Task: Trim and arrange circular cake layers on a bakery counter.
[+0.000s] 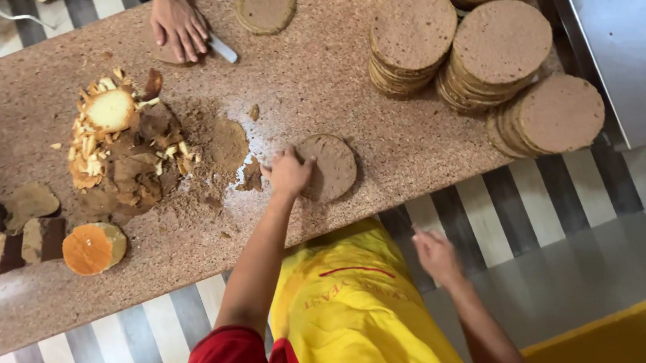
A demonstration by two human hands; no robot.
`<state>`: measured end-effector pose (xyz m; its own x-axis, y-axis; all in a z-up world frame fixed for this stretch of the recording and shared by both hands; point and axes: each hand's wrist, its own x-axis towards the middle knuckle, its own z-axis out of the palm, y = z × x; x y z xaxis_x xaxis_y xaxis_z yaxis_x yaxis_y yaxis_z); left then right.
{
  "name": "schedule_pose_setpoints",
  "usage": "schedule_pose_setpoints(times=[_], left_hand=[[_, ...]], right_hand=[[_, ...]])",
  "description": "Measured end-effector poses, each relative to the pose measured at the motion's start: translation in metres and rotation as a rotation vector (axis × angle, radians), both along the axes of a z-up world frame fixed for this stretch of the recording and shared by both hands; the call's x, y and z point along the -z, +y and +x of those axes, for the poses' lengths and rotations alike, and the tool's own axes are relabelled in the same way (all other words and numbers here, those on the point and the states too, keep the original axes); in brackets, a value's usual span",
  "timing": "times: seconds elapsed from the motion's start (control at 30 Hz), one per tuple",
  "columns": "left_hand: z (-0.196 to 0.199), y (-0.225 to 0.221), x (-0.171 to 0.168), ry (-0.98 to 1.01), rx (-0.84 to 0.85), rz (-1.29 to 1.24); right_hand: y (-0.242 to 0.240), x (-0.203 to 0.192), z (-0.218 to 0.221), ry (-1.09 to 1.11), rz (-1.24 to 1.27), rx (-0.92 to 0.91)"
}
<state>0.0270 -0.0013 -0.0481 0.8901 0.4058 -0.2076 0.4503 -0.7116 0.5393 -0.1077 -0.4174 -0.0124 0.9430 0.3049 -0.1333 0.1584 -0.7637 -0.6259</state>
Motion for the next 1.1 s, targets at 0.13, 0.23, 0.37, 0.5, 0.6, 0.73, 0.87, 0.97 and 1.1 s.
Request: schedule_pose_setpoints(times=[0.13, 0.23, 0.37, 0.5, 0.6, 0.73, 0.87, 0.97, 1.1], left_hand=[[0.008, 0.004, -0.055, 0.404, -0.045, -0.054], [-0.008, 0.014, -0.035, 0.410, 0.038, -0.372], [-0.069, 0.021, -0.006, -0.094, -0.071, -0.726], [-0.146, 0.088, -0.006, -0.220, -0.442, -0.978], [-0.219, 0.169, -0.035, -0.319, -0.708, -1.179], [-0.292, 0.260, -0.099, -0.516, -0.801, -1.237], [-0.325, 0.307, -0.123, -0.779, -0.773, -1.176], [-0.306, 0.301, -0.135, -0.825, -0.706, -1.226], [-0.237, 0.256, -0.128, -0.687, -0.565, -1.339]], right_hand=[[-0.007, 0.008, 0.078, -0.200, -0.257, -0.022], [0.010, 0.026, 0.132, -0.304, -0.543, -0.043], [0.081, 0.028, 0.146, 0.025, -0.743, -0.115], [0.194, 0.033, 0.111, 0.187, -0.674, -0.072], [0.300, 0.044, 0.084, 0.144, -0.522, -0.040], [0.430, -0.002, 0.082, 0.360, -0.415, -0.118], [0.467, -0.017, 0.085, 0.483, -0.186, -0.126], [0.429, -0.015, 0.090, 0.250, -0.109, -0.174], [0.355, -0.055, 0.099, 0.280, -0.238, -0.239]])
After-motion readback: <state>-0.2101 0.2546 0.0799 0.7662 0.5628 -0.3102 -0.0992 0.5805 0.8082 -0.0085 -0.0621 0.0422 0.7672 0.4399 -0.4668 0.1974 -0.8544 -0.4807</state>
